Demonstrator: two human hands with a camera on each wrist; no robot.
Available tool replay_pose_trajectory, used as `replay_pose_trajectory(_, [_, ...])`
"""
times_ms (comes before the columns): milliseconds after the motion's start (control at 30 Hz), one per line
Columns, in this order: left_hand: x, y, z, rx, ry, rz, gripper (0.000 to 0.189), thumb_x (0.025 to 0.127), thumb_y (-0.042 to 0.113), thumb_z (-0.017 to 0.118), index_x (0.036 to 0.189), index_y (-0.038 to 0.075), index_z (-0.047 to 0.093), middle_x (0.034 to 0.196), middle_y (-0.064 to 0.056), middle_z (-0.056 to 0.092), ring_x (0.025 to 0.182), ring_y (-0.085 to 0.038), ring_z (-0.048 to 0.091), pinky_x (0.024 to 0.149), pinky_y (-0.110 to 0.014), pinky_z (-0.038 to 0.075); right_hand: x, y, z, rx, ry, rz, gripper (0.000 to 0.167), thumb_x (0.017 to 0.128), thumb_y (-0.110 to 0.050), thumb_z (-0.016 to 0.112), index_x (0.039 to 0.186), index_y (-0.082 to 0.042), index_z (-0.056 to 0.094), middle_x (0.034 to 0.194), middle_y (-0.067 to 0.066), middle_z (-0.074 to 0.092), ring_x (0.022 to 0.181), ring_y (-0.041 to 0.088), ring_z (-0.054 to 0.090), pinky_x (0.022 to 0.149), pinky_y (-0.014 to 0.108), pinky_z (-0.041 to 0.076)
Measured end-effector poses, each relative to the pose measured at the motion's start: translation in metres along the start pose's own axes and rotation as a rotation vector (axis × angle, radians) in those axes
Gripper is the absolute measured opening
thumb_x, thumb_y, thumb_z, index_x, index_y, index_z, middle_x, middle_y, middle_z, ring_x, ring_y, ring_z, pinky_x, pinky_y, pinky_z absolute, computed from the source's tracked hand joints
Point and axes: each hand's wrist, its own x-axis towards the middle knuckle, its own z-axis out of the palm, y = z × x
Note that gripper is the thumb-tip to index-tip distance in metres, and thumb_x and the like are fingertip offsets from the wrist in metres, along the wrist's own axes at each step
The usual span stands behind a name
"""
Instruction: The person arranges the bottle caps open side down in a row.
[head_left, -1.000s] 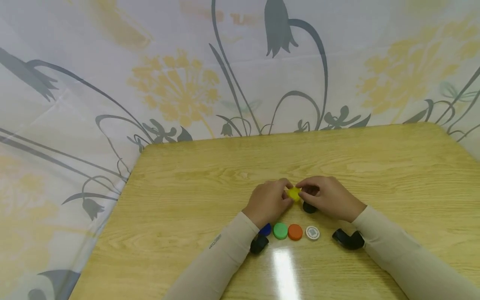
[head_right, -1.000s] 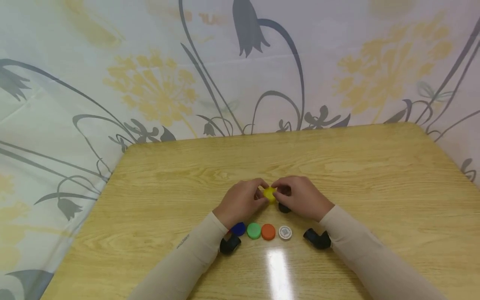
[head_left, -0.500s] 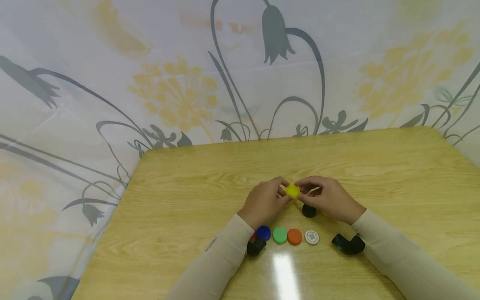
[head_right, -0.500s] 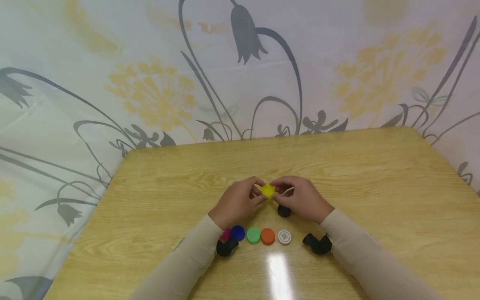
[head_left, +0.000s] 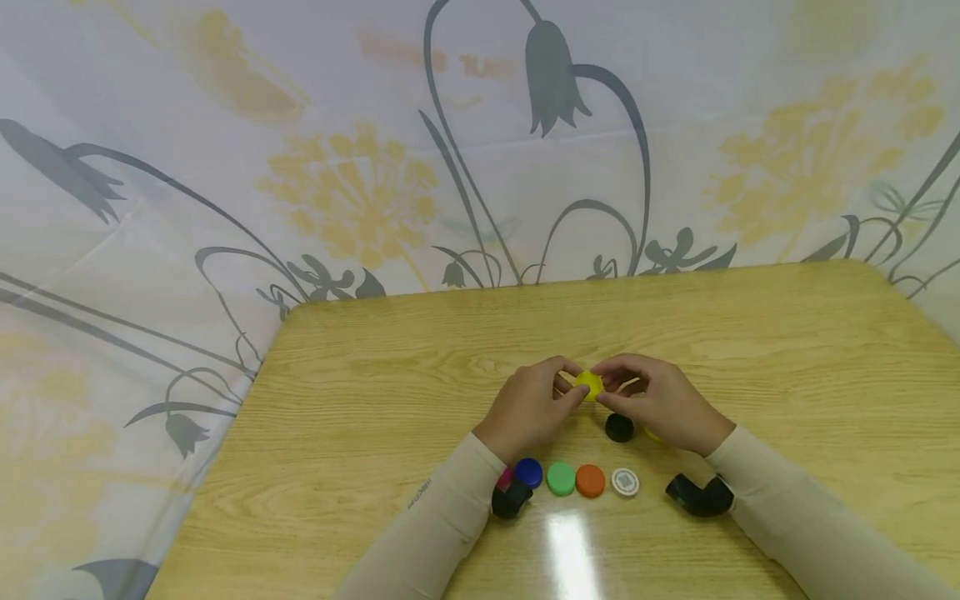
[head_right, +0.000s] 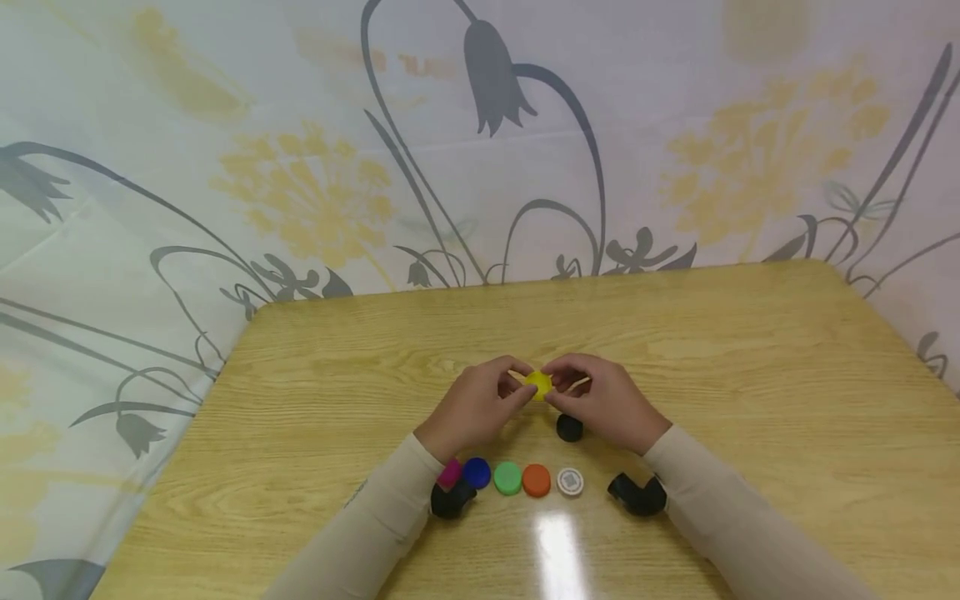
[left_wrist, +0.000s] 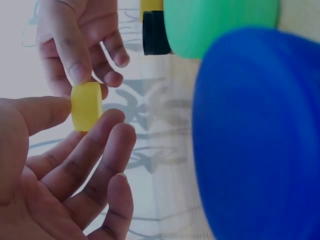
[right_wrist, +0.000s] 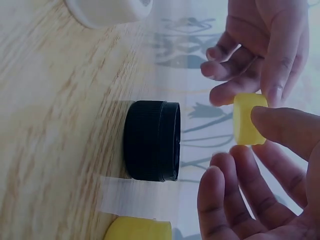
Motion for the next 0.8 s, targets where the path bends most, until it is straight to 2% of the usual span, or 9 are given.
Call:
replay_pose_trajectory(167, [0.0003,0.0002,-0.0013,-0.1,-0.007,-0.014,0.029,0.099,0.032,0.064,0.124,0.019,0.065,0.1,0.003,0.073,0.086,-0.006,0.066,0.073,-0.021,0.053,-0.0008,-0.0003,-0.0001,0.007,0.015,-0.023,0.028,0.093,-0.016,0.072,0.12,-0.008,0.066,0.105,0.006,0.067,0.09,0.007,0.064,0.077,0.024,0.056])
replay_pose_trajectory(300, [0.0004,-0.0013,-0.002,-0.13,-0.005,0.006,0.028,0.098,0.031,0.066,0.124,0.02,0.064,0.099,0.004,0.071,0.083,-0.007,0.065,0.071,-0.02,0.053,-0.0003,-0.0002,0.0004,0.015,0.003,-0.016,0.03,0.093,-0.017,0.073,0.121,-0.009,0.065,0.101,0.005,0.066,0.089,0.007,0.063,0.077,0.024,0.056])
replay_pose_trajectory(500, [-0.0008,-0.0016,-0.0036,-0.105,0.058,0.055,0.03,0.094,0.028,0.071,0.122,0.018,0.067,0.098,0.003,0.073,0.079,-0.005,0.064,0.068,-0.017,0.052,-0.0005,-0.0018,0.0004,0.014,0.003,0.005,0.03,0.095,-0.018,0.07,0.123,-0.009,0.064,0.099,0.005,0.069,0.089,0.008,0.065,0.078,0.024,0.056])
replay_pose_trajectory(800, [-0.001,-0.0001,-0.0031,-0.038,0.15,0.133,0.021,0.089,0.024,0.077,0.107,0.015,0.074,0.102,0.003,0.076,0.078,-0.002,0.069,0.065,-0.012,0.051,-0.0006,-0.0015,-0.0009,0.111,-0.011,0.055,0.026,0.102,-0.026,0.059,0.122,-0.01,0.063,0.104,0.011,0.071,0.094,0.025,0.07,0.079,0.033,0.058])
